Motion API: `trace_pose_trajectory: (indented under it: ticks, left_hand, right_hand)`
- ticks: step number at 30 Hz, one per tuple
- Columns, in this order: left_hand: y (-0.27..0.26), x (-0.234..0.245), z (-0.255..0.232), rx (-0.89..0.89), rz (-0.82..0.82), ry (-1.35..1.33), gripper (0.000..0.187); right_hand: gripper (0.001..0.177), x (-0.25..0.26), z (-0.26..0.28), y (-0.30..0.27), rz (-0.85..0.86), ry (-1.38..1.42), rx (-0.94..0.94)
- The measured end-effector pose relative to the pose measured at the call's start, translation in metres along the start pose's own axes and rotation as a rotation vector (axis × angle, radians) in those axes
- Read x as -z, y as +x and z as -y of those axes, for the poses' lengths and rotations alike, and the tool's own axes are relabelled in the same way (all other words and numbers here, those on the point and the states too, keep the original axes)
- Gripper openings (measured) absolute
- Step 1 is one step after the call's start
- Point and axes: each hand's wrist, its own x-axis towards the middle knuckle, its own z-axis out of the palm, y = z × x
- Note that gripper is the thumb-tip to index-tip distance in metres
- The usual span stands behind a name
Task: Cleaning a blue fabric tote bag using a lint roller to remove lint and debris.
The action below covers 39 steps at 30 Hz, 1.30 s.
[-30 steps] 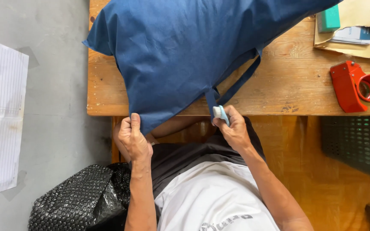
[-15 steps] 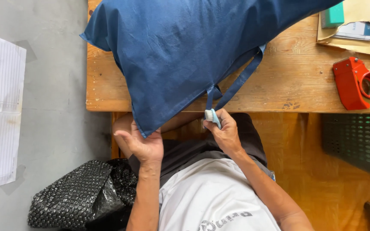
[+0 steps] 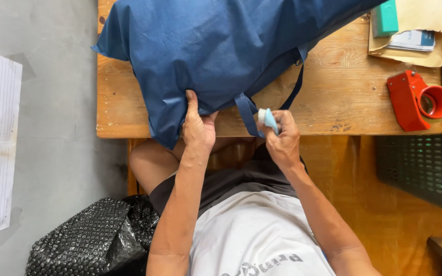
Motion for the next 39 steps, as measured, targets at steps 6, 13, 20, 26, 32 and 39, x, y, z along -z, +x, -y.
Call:
trace_pose_trajectory:
  ticks: [6,13,20,26,32,39]
  left_hand:
    - [0.057,-0.018,-0.024,-0.103,-0.06,-0.066,0.11]
    - [0.04,0.018,-0.003,-0.123,0.017,-0.023,0.108]
    - [-0.008,0.071,0.066,-0.376,0.139,0.478,0.037]
    - [-0.002,0.095,0.067,-0.464,0.232,0.492,0.016]
    - [0.038,0.112,0.015,-0.355,0.18,0.161,0.067]
    - [0.016,0.065,-0.13,-0.549,-0.056,0.762,0.045]
  right_hand:
    - [0.02,0.013,-0.028,0.034,0.069,0.051,-0.049]
    - [0.02,0.006,-0.022,-0.015,0.116,0.098,-0.183]
    - [0.025,0.004,0.029,-0.022,0.182,0.013,0.215]
    - [0.024,-0.013,0.034,-0.014,0.287,-0.035,0.437]
    - [0.027,0.009,0.019,0.044,0.101,0.028,0.3]
    - [0.034,0.115,0.021,0.238,-0.517,-0.316,0.673]
